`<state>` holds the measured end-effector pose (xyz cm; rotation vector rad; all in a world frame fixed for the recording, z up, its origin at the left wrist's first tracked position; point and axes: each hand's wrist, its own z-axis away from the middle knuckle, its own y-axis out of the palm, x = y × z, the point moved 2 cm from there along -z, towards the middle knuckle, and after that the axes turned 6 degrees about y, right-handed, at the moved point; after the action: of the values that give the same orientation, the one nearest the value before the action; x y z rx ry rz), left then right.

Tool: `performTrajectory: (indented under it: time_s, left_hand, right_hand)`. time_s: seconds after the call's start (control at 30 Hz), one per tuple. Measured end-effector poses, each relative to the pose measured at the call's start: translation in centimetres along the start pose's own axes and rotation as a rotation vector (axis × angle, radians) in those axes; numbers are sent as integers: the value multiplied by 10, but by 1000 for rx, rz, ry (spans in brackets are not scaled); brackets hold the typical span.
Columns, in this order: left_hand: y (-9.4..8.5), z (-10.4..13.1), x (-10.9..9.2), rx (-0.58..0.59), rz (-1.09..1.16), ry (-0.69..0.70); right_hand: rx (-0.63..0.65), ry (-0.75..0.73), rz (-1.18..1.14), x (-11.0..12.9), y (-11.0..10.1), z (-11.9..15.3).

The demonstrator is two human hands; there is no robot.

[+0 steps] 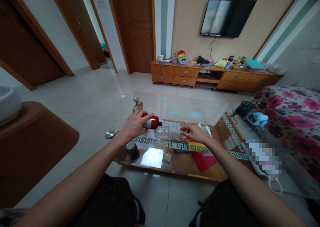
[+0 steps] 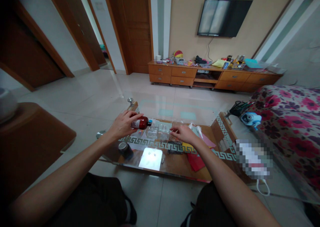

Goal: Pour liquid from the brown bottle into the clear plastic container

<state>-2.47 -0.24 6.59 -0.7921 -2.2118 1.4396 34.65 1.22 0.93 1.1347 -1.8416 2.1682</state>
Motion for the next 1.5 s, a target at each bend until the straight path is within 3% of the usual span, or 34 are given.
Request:
performTrajectory:
  time_s: [1.17, 1.5]
  left_hand:
    - [1, 1, -1, -15, 34, -3]
    - [13, 6, 4, -28, 117, -76]
  right_hand:
    - [-2, 2, 2, 4, -2, 3]
    - [-17, -38, -23, 9, -5, 4]
